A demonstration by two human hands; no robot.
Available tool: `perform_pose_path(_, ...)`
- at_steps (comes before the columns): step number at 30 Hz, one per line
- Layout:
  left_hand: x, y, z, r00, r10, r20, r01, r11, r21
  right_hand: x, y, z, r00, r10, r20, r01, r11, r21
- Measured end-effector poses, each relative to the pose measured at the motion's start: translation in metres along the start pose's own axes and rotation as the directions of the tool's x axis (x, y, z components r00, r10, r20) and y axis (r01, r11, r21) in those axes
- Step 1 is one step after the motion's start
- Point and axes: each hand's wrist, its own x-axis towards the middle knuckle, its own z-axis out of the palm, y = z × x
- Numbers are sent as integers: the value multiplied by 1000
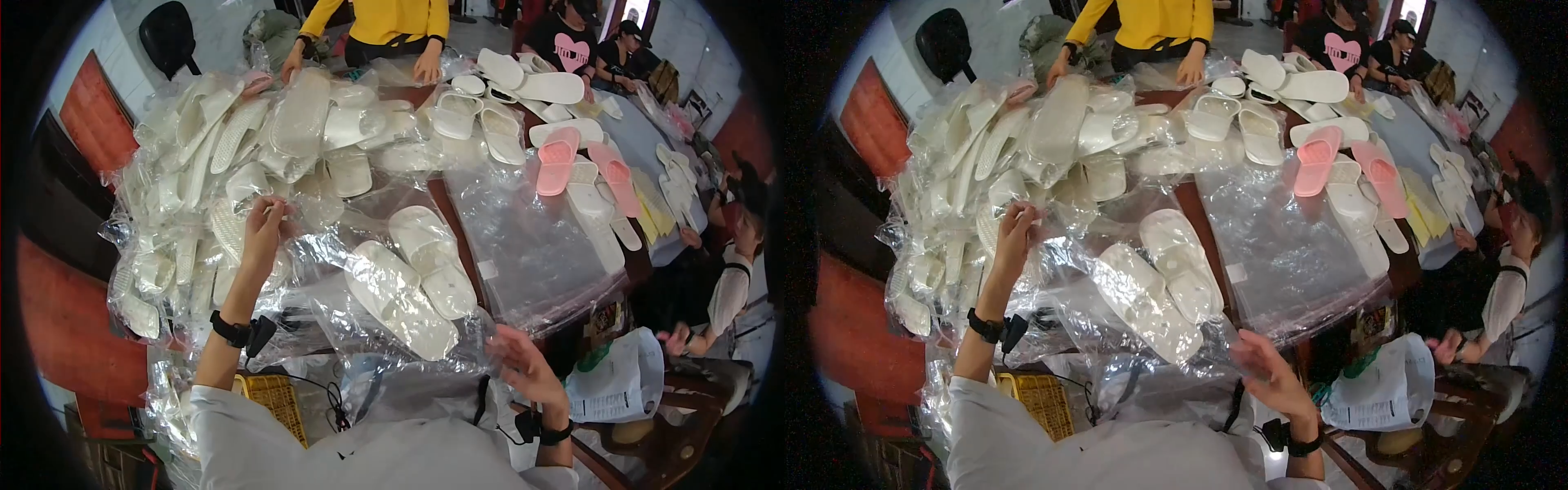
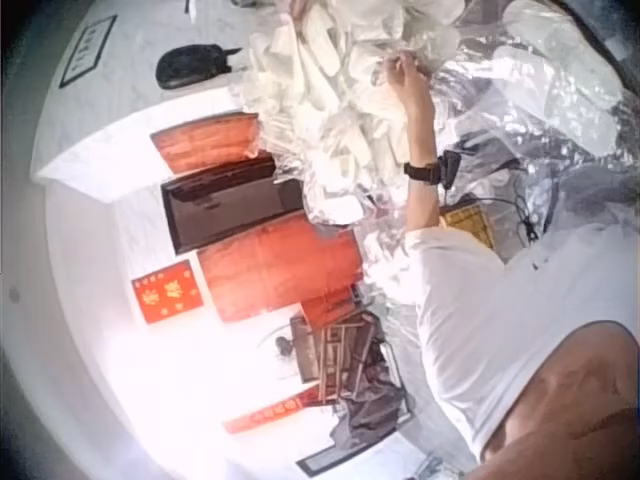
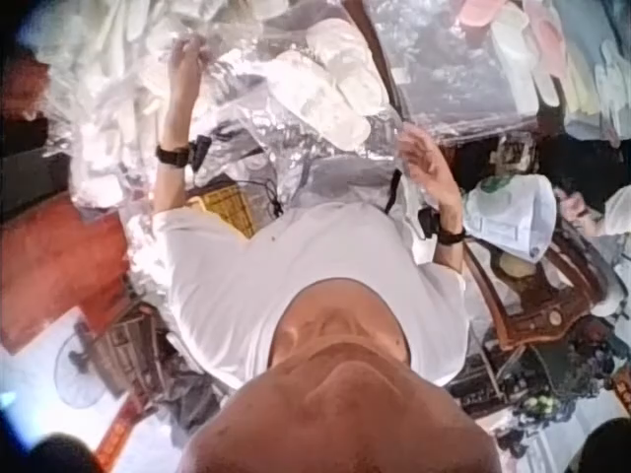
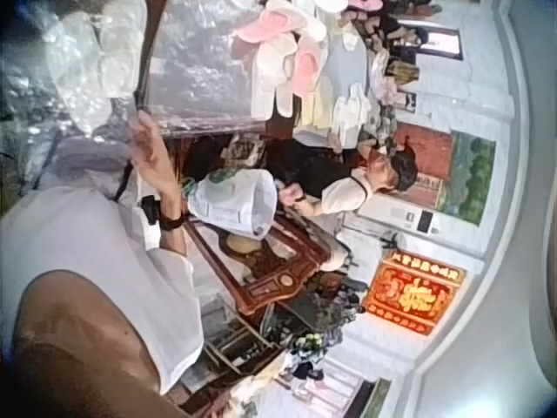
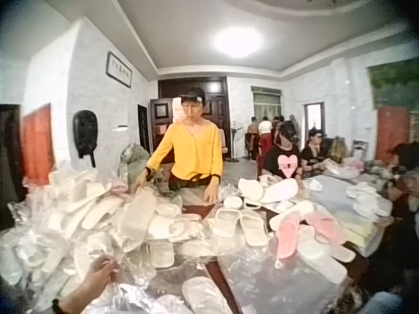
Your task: Pairing and placing various styles of sandals and slippers into plastic bags.
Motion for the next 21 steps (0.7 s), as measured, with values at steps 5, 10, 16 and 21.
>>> perform_pose_path(5, 4, 20, -12, 983, 77, 164, -144, 880, 452, 19, 23, 7, 986, -77, -148, 63, 994, -94)
perform_pose_path(10, 11, 86, 24, 871, 260, 417, -491, 411, 768, 33, 19, 20, 941, -164, -295, 96, 968, -232)
perform_pose_path(16, 56, 48, 94, 844, 9, 537, -484, 448, 752, 34, 11, 26, 876, -296, -380, 87, 873, -481)
perform_pose_path(21, 93, -5, 118, 789, -289, 542, -339, 531, 777, 38, 2, 26, 858, -343, -382, 91, 834, -545)
